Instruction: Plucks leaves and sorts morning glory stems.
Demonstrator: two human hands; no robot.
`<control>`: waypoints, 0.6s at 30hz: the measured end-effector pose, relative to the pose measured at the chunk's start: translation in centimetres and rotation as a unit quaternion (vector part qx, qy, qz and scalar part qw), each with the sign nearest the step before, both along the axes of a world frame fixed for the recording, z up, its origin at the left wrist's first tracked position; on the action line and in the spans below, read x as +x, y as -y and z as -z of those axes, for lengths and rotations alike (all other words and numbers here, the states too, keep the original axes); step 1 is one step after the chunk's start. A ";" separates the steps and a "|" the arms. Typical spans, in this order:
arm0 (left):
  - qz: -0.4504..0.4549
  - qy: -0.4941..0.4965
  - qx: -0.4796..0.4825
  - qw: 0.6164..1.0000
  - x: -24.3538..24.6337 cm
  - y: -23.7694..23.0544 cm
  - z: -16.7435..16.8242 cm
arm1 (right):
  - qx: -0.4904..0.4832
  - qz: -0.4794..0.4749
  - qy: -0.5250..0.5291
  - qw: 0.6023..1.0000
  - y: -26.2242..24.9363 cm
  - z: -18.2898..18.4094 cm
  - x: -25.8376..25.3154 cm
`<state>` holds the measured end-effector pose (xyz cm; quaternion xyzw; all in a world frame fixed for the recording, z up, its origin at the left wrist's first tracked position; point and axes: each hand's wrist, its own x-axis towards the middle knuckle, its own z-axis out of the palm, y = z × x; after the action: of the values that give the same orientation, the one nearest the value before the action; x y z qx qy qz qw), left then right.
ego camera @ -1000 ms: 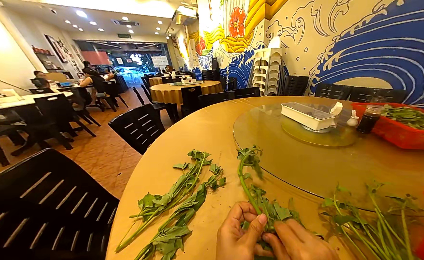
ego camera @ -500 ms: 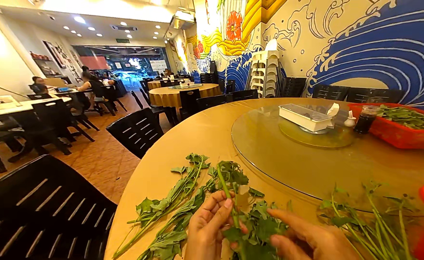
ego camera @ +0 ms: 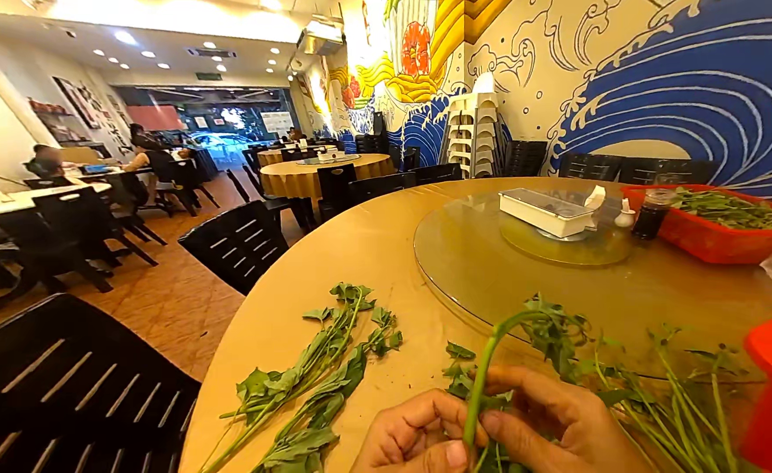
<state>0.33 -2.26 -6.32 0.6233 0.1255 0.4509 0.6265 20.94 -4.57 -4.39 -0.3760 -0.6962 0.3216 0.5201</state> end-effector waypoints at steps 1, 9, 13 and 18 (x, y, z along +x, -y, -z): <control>-0.010 -0.007 0.007 1.000 0.1 0.0 0.0 | -0.023 -0.004 -0.021 1.000 0.0 0.0 -0.1; -0.121 -0.082 0.043 0.988 1.2 0.4 0.1 | -0.082 0.029 -0.062 0.994 0.1 -0.3 -0.3; -0.162 -0.110 0.039 0.980 1.7 0.7 0.1 | 0.004 0.059 0.003 0.998 0.0 0.6 -0.6; -0.203 -0.114 0.035 0.972 2.1 1.0 0.0 | 0.003 0.054 -0.010 0.999 -0.6 0.8 -0.2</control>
<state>2.48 -3.23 -6.29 0.6539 0.3041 0.4988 0.4808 20.75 -3.98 -5.15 -0.4080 -0.6709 0.2948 0.5446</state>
